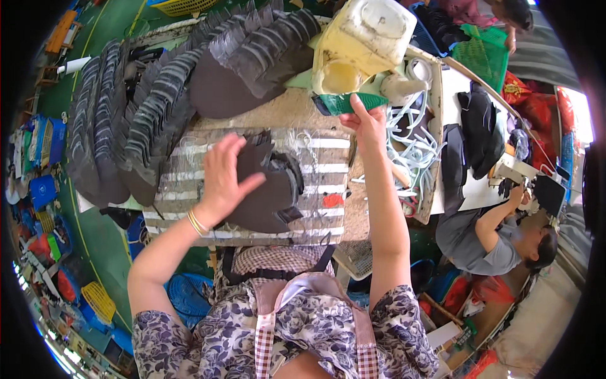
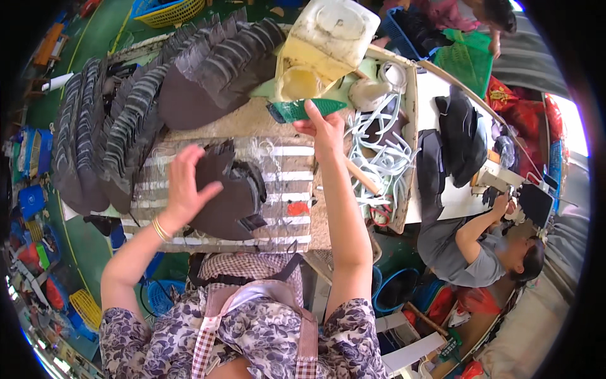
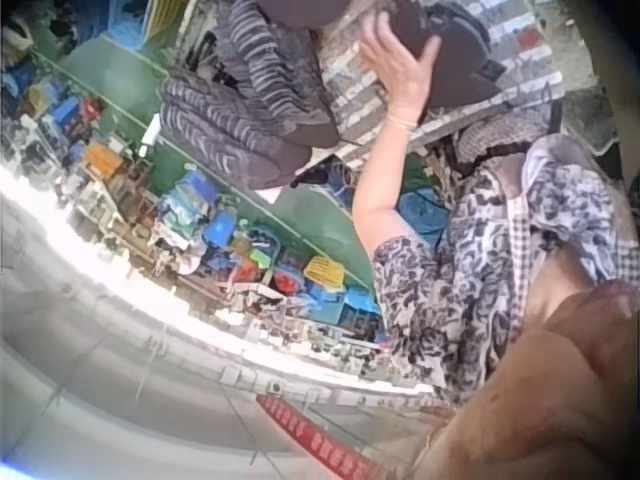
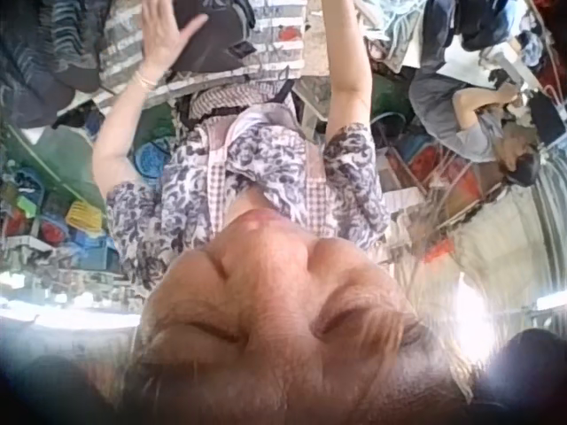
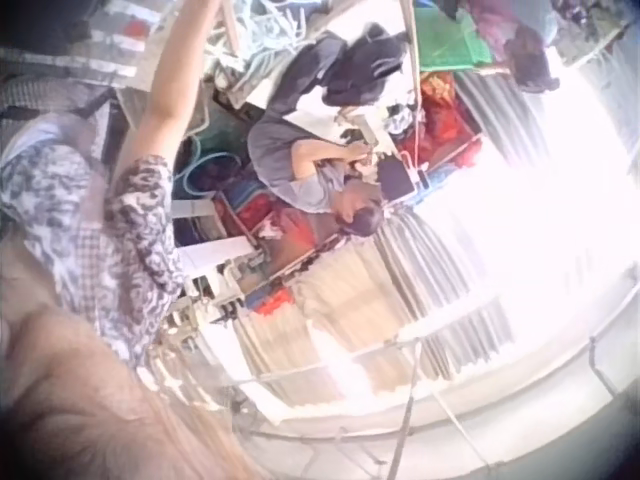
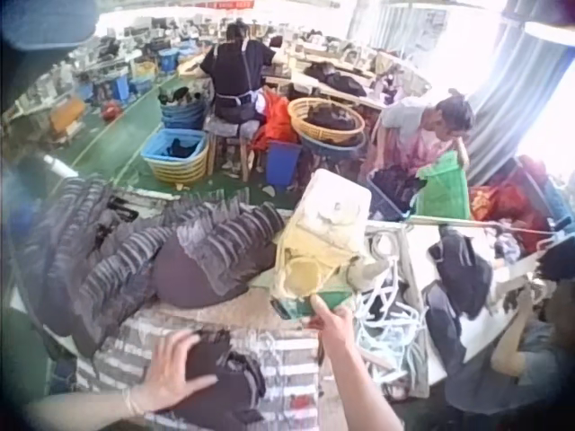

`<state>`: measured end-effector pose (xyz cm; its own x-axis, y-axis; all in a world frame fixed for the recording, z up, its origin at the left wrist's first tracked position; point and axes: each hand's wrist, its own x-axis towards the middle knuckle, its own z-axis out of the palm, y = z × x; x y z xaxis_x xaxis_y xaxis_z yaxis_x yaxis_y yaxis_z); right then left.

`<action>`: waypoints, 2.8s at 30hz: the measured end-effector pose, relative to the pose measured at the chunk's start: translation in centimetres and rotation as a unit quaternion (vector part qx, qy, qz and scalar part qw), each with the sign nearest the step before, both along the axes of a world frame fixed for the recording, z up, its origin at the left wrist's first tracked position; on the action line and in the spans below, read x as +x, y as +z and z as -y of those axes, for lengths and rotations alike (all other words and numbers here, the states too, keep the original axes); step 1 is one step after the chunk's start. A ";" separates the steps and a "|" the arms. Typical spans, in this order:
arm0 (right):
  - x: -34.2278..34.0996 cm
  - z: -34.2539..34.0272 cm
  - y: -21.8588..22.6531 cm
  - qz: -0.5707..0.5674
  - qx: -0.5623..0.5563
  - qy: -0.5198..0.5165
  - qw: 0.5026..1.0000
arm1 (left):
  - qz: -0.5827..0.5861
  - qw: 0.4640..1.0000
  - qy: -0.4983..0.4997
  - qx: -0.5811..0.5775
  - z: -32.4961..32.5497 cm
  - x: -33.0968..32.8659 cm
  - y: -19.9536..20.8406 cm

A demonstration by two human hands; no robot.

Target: The person applies adhesive to dark shoe upper components using a green brush, dipping it into a yellow container, and then handles white lining materials at a manufacturing workstation.

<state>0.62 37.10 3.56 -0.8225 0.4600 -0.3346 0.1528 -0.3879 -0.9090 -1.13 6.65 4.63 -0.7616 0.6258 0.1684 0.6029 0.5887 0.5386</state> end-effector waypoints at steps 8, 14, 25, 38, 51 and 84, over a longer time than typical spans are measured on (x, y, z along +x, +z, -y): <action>11.3 7.7 -3.4 0.109 0.058 0.131 0.984 | 0.017 0.994 0.015 -0.106 1.9 4.6 -2.6; 8.3 10.8 -3.9 -0.013 0.082 0.026 0.996 | -0.001 0.993 0.024 -0.118 1.9 4.4 -2.9; 12.6 11.8 -0.8 -0.148 0.222 0.070 0.961 | 0.019 0.993 0.020 -0.113 2.1 3.3 -3.0; 13.5 15.3 -3.4 -0.160 0.380 0.184 0.892 | 0.036 0.993 0.026 -0.107 2.5 3.2 -3.1; 3.3 13.3 -2.9 0.035 0.461 0.074 0.884 | 0.045 0.993 0.022 -0.103 1.9 2.4 -2.8; 17.8 8.7 0.3 -0.055 0.290 0.135 0.946 | 0.016 0.980 -0.121 0.159 4.9 2.0 -5.2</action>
<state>18.46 28.36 3.85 -0.9511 0.3089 0.0040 0.0678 0.2214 -0.9728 0.91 1.76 -0.56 -0.6049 0.7092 0.3620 0.6838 0.2297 0.6926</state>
